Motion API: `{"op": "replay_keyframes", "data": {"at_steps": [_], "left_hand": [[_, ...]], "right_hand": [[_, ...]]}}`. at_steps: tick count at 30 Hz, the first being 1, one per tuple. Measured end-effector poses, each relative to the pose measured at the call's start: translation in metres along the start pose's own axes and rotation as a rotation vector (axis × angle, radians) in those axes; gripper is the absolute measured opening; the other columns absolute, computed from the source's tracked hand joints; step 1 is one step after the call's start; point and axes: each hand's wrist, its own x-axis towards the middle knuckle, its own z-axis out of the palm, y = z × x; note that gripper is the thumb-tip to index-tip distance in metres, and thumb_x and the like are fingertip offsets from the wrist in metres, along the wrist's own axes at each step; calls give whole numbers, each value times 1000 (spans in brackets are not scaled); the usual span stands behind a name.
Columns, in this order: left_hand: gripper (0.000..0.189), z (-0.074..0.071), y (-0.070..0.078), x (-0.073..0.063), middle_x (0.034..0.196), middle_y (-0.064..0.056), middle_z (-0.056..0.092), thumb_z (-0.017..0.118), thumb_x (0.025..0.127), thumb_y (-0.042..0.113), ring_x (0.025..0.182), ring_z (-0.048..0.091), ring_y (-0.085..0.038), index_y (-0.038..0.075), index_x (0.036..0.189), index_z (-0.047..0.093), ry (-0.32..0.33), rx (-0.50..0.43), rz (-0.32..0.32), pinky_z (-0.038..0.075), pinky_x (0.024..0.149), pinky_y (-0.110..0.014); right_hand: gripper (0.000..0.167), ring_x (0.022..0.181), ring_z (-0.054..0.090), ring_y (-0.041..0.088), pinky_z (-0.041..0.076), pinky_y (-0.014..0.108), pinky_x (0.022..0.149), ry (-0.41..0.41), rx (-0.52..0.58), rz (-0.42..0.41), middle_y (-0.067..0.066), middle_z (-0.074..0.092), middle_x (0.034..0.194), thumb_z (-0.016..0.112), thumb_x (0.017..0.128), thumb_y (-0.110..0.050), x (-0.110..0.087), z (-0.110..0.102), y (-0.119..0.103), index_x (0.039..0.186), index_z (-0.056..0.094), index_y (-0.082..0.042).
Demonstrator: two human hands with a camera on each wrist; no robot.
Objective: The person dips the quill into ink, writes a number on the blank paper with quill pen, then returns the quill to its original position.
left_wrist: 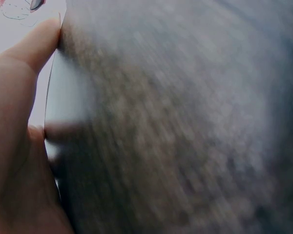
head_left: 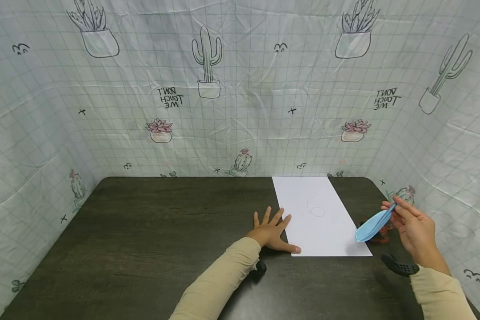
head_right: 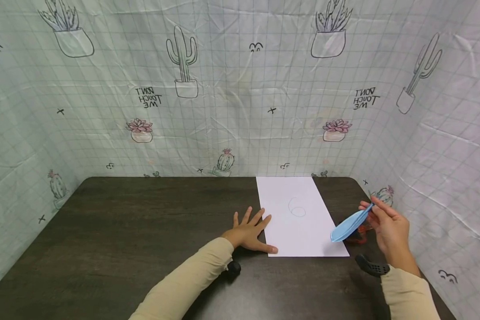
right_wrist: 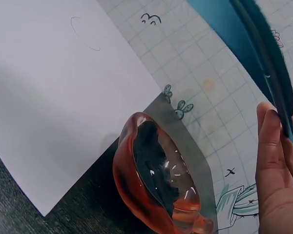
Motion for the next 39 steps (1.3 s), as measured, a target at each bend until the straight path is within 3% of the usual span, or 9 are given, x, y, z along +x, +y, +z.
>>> {"op": "replay_keyframes", "data": {"at_steps": [9, 19, 27, 30, 33, 36, 39], "left_hand": [[99, -10, 5, -11, 160, 15, -8, 57, 78, 74, 146, -17, -23, 42, 153, 1, -10, 6, 11, -12, 113, -58], [101, -5, 2, -2, 159, 17, -9, 56, 75, 78, 145, -20, -21, 44, 152, 0, 3, 6, 11, -15, 111, -59], [101, -2, 2, 0, 159, 17, -10, 57, 75, 77, 144, -21, -20, 43, 152, 1, -2, 0, 6, -16, 111, -57], [101, -5, 3, -5, 159, 17, -9, 56, 76, 77, 145, -21, -20, 43, 153, 1, -5, 3, 3, -16, 112, -57], [100, -11, 6, -11, 160, 15, -8, 57, 77, 76, 146, -19, -21, 42, 153, 2, -9, 6, 3, -14, 112, -58], [99, -14, 7, -15, 160, 15, -6, 57, 77, 75, 146, -16, -22, 41, 153, 4, -12, 12, 6, -11, 113, -59], [99, -13, 7, -15, 160, 15, -6, 57, 77, 75, 146, -16, -23, 42, 153, 3, -13, 9, 8, -11, 113, -59]], "right_hand": [[37, 83, 73, 22, 57, 27, 70, -12, -66, 9, 14, 73, 94, 47, 93, 16, 2, 1, 2, 109, 73, -4], [38, 84, 72, 20, 57, 26, 69, -31, -114, 5, 11, 73, 97, 48, 92, 17, 1, 2, 5, 111, 71, -6], [42, 79, 73, 23, 58, 28, 67, 33, -82, -58, 12, 74, 94, 51, 89, 18, -1, 2, 7, 118, 67, -8], [53, 80, 73, 25, 58, 29, 69, 26, -46, -86, 15, 73, 95, 49, 89, 21, -1, 3, 9, 134, 55, -7], [75, 81, 72, 26, 58, 29, 70, -4, -26, -86, 16, 72, 96, 46, 90, 21, -2, 3, 9, 153, 26, -13], [87, 81, 73, 22, 58, 26, 68, -15, -60, -62, 13, 73, 96, 46, 91, 19, -2, 4, 8, 155, -4, -13], [85, 82, 73, 17, 57, 23, 65, 0, -119, -35, 8, 74, 97, 50, 93, 14, -3, 4, 7, 152, -8, -1]]}}
